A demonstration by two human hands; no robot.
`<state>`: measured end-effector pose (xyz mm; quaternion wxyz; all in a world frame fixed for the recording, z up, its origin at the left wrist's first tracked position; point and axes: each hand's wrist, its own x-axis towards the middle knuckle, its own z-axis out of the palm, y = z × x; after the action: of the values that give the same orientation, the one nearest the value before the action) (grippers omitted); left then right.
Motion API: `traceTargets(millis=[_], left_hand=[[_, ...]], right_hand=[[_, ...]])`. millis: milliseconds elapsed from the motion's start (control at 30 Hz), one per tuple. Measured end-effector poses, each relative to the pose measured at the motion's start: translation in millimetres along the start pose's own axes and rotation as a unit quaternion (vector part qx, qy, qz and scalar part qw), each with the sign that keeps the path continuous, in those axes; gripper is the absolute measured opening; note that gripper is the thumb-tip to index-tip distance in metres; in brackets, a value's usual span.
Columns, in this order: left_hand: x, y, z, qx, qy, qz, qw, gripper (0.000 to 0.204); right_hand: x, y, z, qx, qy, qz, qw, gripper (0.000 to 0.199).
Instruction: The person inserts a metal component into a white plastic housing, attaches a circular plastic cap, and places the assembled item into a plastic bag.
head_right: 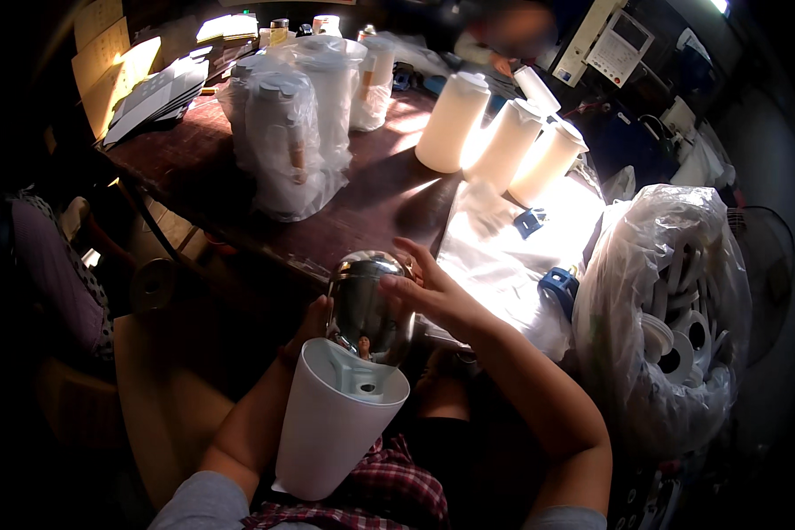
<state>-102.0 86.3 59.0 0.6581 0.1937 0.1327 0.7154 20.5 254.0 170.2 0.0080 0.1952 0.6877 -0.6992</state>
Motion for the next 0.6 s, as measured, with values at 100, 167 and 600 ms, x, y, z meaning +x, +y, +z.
traceTargets(millis=[100, 167, 600], left_hand=[[3.4, 0.9, -1.5, 0.1, 0.018, -0.023, 0.995, 0.073], [4.2, -3.0, -0.7, 0.077, 0.037, -0.053, 0.995, 0.077], [-21.8, -73.2, 4.5, 0.144, -0.025, -0.156, 0.977, 0.096]], right_hand=[[-6.7, 16.5, -16.7, 0.016, 0.031, -0.026, 0.999, 0.085], [-14.7, 18.7, -22.2, 0.012, -0.021, -0.021, 0.999, 0.09], [-91.5, 49.0, -8.8, -0.259, -0.253, 0.067, 0.93, 0.095]])
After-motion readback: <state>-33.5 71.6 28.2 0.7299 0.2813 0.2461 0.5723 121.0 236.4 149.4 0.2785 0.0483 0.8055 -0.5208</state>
